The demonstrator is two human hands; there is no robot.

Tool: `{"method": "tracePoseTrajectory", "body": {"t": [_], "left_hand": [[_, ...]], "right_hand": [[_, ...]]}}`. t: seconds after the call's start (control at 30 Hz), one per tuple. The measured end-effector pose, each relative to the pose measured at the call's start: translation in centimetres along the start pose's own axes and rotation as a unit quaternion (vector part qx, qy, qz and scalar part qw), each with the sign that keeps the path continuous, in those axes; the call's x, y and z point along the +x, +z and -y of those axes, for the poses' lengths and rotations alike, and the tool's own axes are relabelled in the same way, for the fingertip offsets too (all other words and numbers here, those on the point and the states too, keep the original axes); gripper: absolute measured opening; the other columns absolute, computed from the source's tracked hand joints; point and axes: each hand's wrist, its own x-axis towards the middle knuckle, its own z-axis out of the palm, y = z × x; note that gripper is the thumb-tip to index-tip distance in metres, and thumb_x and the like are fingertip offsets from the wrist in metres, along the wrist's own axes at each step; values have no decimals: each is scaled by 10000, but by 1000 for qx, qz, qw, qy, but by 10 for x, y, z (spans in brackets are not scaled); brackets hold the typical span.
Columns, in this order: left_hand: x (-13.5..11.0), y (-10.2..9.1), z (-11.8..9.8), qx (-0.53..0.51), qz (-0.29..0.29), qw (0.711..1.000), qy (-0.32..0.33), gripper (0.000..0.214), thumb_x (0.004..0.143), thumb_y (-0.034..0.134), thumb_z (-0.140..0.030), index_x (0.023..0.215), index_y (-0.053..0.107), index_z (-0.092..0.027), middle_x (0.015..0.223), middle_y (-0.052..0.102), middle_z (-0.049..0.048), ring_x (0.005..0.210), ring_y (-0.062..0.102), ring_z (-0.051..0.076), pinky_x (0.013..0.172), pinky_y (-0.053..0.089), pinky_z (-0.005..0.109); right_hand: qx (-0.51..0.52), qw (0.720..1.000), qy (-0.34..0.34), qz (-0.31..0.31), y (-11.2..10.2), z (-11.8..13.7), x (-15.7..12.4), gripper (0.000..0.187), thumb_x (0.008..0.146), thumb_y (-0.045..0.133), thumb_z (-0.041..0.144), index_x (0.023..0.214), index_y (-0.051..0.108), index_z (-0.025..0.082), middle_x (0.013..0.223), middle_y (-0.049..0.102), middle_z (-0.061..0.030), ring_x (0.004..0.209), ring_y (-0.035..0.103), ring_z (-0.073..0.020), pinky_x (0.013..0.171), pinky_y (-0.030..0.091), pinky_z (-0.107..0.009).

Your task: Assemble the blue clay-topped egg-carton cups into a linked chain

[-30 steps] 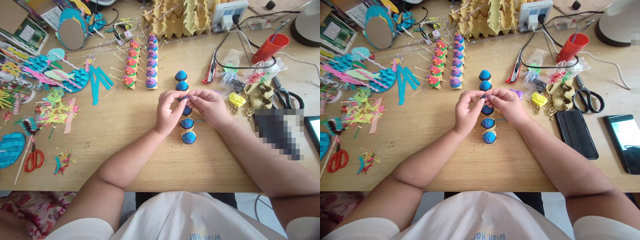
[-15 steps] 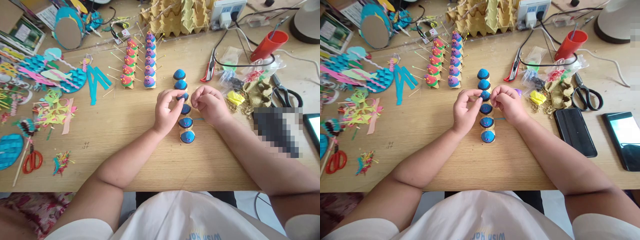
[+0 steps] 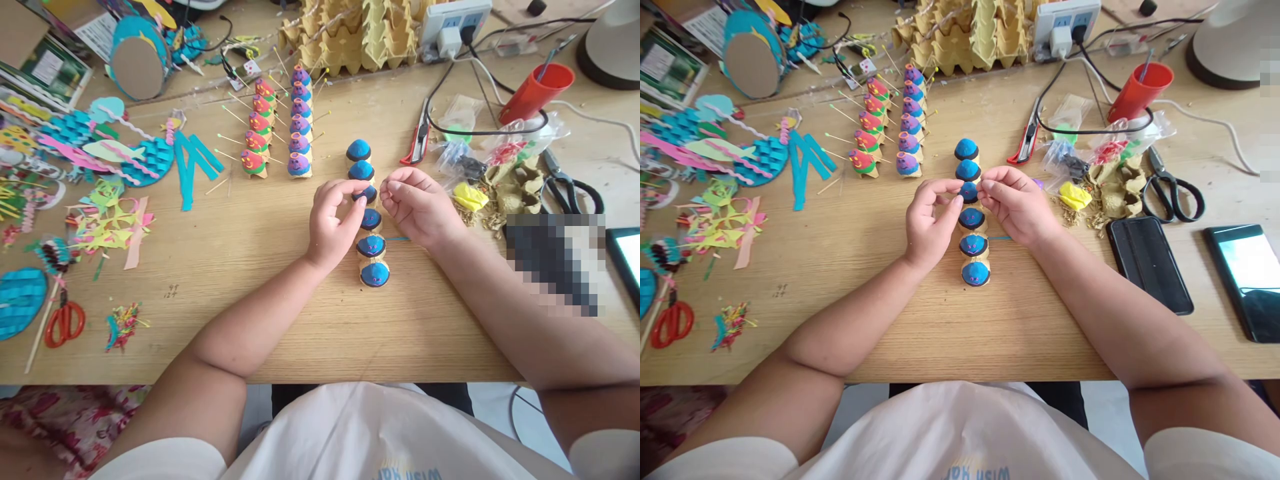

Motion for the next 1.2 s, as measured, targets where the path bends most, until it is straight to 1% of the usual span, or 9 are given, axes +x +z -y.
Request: {"method": "tracePoseTrajectory", "body": {"t": [0.13,0.43,0.53,0.67,0.77,0.87,1.0,1.07,1.2], "left_hand": [[0,1,0,1,-5,1000,-4,178,1049,642,-366,1172,729,-270,1112,767,35,1059,696,181,919,537,318],[0,1,1,3,-11,1000,-8,190,1052,637,-380,1164,730,-259,1117,775,40,1067,703,172,899,542,301],[0,2,2,-9,-21,999,-23,193,1051,637,-387,1154,733,-254,1127,782,42,1085,708,170,877,541,289],[0,2,2,-20,-25,999,-43,220,1053,630,-423,1148,735,-253,1132,781,43,1089,715,169,878,547,286],[0,1,2,-28,-23,998,-49,229,1051,632,-437,1147,736,-257,1132,781,42,1088,715,169,880,548,287],[0,2,3,-32,-24,998,-57,234,1051,632,-446,1151,736,-262,1136,781,41,1083,715,168,882,548,287],[0,2,5,-33,-26,997,-63,252,1052,628,-468,1156,732,-264,1143,779,42,1083,717,164,876,551,277],[-1,2,6,-33,-27,997,-63,257,1052,625,-474,1158,731,-264,1146,779,42,1082,718,161,878,554,273],[-1,2,8,-32,-29,997,-64,270,1053,618,-488,1159,728,-264,1155,778,43,1081,721,159,882,562,274]], "right_hand": [[15,1000,16,-15,-2,0,2,206,793,913,169,914,756,224,829,748,48,736,709,-54,734,629,-150],[22,999,44,-12,1,4,1,175,857,898,262,832,740,191,737,719,37,636,650,-30,594,566,-92],[7,999,48,-22,3,5,0,253,878,886,328,791,691,194,697,676,46,605,618,-31,559,534,-101],[-23,998,52,-30,3,5,0,430,887,854,501,722,593,202,635,608,51,543,549,-42,485,460,-141],[-40,997,55,-29,3,6,0,500,887,822,587,705,550,209,605,571,51,529,525,-54,467,427,-165],[-35,998,55,-21,2,6,0,483,859,863,549,706,560,205,614,580,53,541,531,-51,475,428,-157],[-2,999,47,-6,0,4,2,487,702,996,446,703,582,191,651,618,56,575,552,-37,497,441,-130],[8,999,38,-2,-1,2,3,499,657,1021,428,707,583,193,659,622,59,589,556,-39,502,443,-127],[-9,1000,25,-8,-1,1,3,469,741,977,424,727,559,211,661,590,71,591,527,-52,515,447,-154]]}}
